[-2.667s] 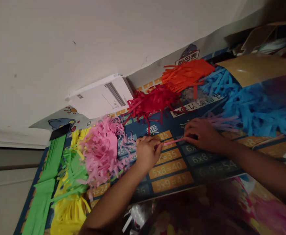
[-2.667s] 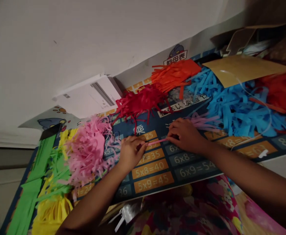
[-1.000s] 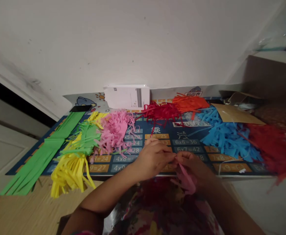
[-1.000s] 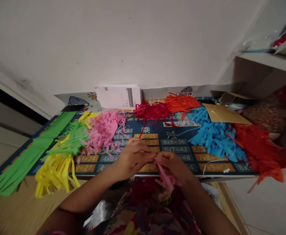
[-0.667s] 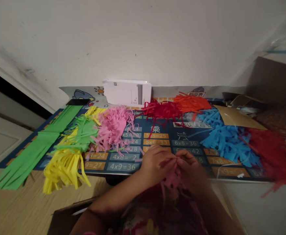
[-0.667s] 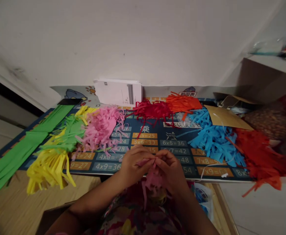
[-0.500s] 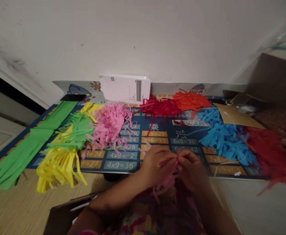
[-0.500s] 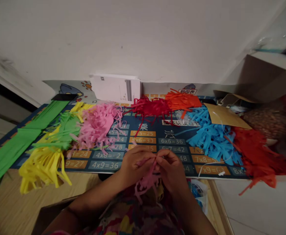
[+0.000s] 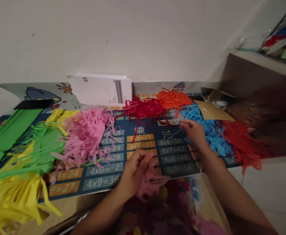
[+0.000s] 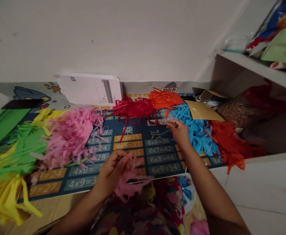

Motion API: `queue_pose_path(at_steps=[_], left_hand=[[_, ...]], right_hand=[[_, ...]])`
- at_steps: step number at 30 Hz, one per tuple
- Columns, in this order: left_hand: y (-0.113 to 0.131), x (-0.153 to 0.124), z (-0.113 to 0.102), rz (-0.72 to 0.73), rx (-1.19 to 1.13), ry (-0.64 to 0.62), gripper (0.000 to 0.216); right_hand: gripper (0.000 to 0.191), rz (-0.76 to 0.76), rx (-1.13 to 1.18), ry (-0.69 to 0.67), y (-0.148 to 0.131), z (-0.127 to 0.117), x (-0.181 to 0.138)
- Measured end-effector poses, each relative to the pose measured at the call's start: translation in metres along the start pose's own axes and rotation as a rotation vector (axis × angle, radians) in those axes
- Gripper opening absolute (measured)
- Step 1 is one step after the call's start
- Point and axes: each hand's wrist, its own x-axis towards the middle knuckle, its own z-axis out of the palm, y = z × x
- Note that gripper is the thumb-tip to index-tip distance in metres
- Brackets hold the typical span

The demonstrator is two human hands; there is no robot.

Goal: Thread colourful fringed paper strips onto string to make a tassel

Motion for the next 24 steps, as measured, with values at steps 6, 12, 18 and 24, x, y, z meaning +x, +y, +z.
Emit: queue_pose_path(at_steps=[6, 12, 18, 24], left_hand=[[-0.004, -0.001, 0.004, -0.009, -0.027, -0.043, 0.029], [-0.012, 0.006, 0.000, -0.040, 0.065, -0.060, 0.026], [-0.019, 0.004, 0.005, -0.087, 0.051, -0.090, 0.033], [-0.017, 0.001, 0.004, -0.090, 0.049, -0.074, 0.037]], right_hand=[[0.010, -0.067, -0.470, -0.143, 0.027, 0.007, 0.078], [0.020, -0.062, -0.720, -0.254, 0.023, 0.020, 0.077], [0.022, -0.027, -0.812, -0.285, 0.022, 0.017, 0.073], [0.008, -0.046, -0.705, -0.238, 0.018, 0.009, 0.062]])
